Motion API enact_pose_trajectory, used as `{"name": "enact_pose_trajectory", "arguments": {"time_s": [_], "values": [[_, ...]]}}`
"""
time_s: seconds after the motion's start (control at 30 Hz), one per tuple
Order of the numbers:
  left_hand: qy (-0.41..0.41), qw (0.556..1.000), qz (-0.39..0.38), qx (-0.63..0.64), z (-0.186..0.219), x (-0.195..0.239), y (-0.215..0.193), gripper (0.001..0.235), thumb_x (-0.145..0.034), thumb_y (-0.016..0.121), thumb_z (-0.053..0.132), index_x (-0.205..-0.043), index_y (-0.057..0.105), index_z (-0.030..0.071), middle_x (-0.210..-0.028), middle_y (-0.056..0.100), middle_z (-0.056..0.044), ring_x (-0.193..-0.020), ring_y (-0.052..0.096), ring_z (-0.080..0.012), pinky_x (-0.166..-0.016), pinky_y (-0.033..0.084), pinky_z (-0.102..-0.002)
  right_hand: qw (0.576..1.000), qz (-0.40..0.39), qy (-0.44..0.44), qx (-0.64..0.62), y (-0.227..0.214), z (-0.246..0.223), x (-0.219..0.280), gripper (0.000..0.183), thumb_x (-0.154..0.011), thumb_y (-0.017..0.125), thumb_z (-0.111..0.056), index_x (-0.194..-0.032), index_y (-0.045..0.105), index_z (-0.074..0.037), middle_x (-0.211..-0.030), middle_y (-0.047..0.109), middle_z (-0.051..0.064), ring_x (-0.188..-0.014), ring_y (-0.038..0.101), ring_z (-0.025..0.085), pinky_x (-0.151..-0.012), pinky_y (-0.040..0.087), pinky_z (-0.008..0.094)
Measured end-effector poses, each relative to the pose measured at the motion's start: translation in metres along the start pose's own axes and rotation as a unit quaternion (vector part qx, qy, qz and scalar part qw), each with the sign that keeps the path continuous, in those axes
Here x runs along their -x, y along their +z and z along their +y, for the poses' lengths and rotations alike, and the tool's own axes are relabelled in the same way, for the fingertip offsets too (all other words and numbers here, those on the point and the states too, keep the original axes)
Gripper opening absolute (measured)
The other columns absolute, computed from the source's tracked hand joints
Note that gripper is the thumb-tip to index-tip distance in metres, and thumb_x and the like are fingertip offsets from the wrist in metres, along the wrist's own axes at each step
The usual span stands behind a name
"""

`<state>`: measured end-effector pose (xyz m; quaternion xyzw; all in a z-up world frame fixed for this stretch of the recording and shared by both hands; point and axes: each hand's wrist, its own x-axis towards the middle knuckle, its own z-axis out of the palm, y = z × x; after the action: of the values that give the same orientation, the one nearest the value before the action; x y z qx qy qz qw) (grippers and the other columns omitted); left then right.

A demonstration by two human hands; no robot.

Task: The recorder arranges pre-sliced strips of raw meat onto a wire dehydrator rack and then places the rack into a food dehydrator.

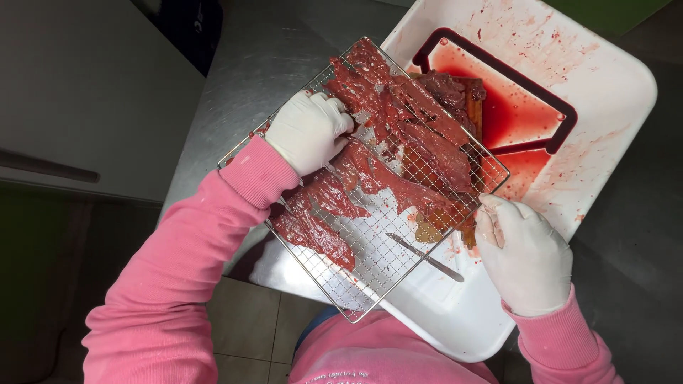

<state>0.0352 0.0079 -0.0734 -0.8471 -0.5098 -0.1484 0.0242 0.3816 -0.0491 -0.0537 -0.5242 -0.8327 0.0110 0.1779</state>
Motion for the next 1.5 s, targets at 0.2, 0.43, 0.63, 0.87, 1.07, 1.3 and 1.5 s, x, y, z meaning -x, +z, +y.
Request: {"name": "enact_pose_trajectory", "arguments": {"time_s": [0.2,0.43,0.63,0.87,1.07,1.3,1.5], "values": [[-0.027,0.998,0.041,-0.044,-0.020,-0.013,0.006,0.011,-0.084,0.077,0.020,-0.094,0.076,0.014,-0.093,0.068,-0.006,-0.092,0.066,-0.0282,-0.085,0.050,-0.044,1.000,-0.012,0.019,-0.006,0.000,0.003,0.003,0.020,-0.097,0.070,-0.019,-0.115,0.073,-0.012,-0.095,0.071,0.008,-0.085,0.069,0.027,-0.076,0.055,0.038],[0.017,1.000,0.015,0.008,-0.005,0.001,-0.013,0.021,-0.080,0.074,0.013,-0.101,0.078,0.016,-0.098,0.069,-0.008,-0.095,0.066,-0.0308,-0.086,0.050,-0.045,0.998,0.017,0.059,-0.006,-0.010,0.014,-0.005,0.018,-0.098,0.071,-0.019,-0.113,0.073,-0.012,-0.095,0.070,0.008,-0.080,0.069,0.028,-0.072,0.055,0.040],[0.017,0.999,-0.036,-0.014,0.004,-0.002,-0.009,0.016,-0.085,0.075,0.023,-0.097,0.077,0.012,-0.102,0.070,-0.009,-0.097,0.065,-0.0329,-0.087,0.050,-0.047,0.994,0.039,0.094,0.039,-0.029,0.051,-0.001,0.017,-0.100,0.066,-0.016,-0.115,0.073,-0.012,-0.102,0.070,0.009,-0.087,0.068,0.029,-0.077,0.055,0.041],[0.004,0.999,-0.025,-0.043,0.002,0.000,-0.015,0.014,-0.088,0.076,0.024,-0.095,0.076,0.012,-0.108,0.070,-0.008,-0.099,0.065,-0.0309,-0.091,0.049,-0.046,0.974,-0.119,-0.148,0.122,0.023,0.063,0.010,0.030,-0.079,0.066,-0.019,-0.107,0.074,-0.017,-0.100,0.072,0.002,-0.097,0.070,0.024,-0.086,0.052,0.041],[-0.021,0.996,0.032,-0.075,0.025,0.020,-0.041,0.015,-0.094,0.076,0.023,-0.105,0.076,0.013,-0.107,0.069,-0.005,-0.101,0.064,-0.0285,-0.093,0.049,-0.045,0.935,-0.291,-0.054,0.194,0.076,0.079,-0.036,0.027,-0.092,0.065,-0.026,-0.115,0.070,-0.013,-0.097,0.071,0.008,-0.092,0.070,0.027,-0.080,0.055,0.042],[-0.042,0.997,0.054,-0.030,0.046,0.059,-0.049,0.021,-0.093,0.074,0.022,-0.111,0.072,0.011,-0.114,0.068,-0.006,-0.106,0.064,-0.0283,-0.091,0.048,-0.045,0.919,-0.371,-0.036,0.125,0.146,0.107,-0.036,0.017,-0.093,0.061,-0.017,-0.103,0.070,-0.007,-0.094,0.071,0.015,-0.086,0.072,0.034,-0.073,0.060,0.047],[-0.070,0.996,0.050,-0.016,0.053,0.077,-0.055,0.024,-0.090,0.073,0.022,-0.111,0.072,0.010,-0.115,0.069,-0.007,-0.104,0.064,-0.0295,-0.090,0.049,-0.044,0.900,-0.375,-0.147,0.164,0.150,0.122,-0.034,0.018,-0.093,0.059,-0.019,-0.099,0.072,-0.009,-0.098,0.072,0.014,-0.090,0.072,0.035,-0.079,0.058,0.047]]}}
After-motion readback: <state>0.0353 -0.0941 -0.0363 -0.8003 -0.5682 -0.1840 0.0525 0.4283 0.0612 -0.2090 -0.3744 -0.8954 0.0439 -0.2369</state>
